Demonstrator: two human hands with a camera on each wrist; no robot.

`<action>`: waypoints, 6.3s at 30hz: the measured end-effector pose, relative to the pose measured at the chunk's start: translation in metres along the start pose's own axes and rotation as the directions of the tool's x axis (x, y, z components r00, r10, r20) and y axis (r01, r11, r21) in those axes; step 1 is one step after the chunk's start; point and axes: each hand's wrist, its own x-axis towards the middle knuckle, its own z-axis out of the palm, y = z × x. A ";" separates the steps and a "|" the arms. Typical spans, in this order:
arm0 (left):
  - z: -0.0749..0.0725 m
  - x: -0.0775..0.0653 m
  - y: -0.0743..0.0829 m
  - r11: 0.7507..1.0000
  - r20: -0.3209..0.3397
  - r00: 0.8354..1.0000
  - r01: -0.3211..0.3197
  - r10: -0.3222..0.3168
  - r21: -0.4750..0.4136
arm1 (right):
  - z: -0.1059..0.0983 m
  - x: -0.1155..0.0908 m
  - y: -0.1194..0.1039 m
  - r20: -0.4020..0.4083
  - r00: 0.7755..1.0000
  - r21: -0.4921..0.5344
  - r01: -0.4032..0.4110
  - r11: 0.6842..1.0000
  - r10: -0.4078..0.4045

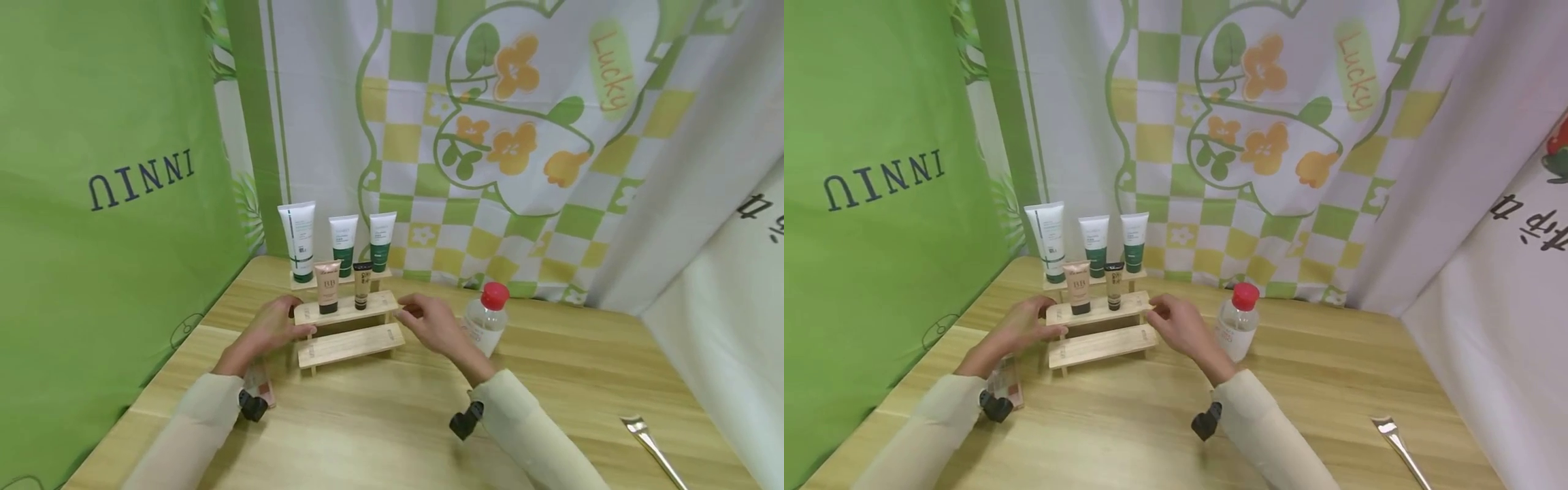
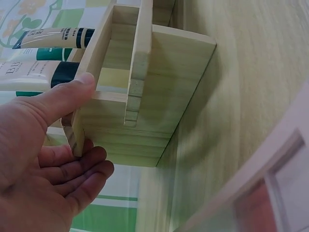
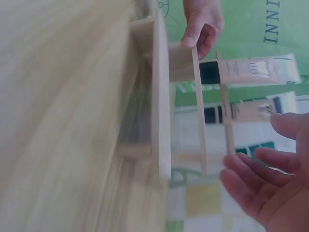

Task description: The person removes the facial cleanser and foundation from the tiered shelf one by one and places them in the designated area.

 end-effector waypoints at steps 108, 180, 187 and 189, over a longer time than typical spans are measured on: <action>-0.006 0.003 0.002 0.998 0.045 0.999 -0.023 0.020 0.060 | 0.079 0.062 -0.041 -0.027 0.999 0.113 0.024 0.993 -0.021; -0.006 0.004 0.004 0.998 0.085 0.996 0.010 -0.016 0.065 | 0.075 -0.098 -0.020 0.482 0.852 0.415 -0.426 0.804 0.203; -0.005 0.002 0.006 0.998 0.088 0.996 0.005 -0.011 0.066 | 0.073 -0.100 -0.021 0.484 0.854 0.389 -0.405 0.827 0.191; -0.006 0.001 0.006 0.998 0.090 0.996 0.004 -0.010 0.068 | 0.074 -0.101 -0.021 0.486 0.854 0.394 -0.405 0.825 0.187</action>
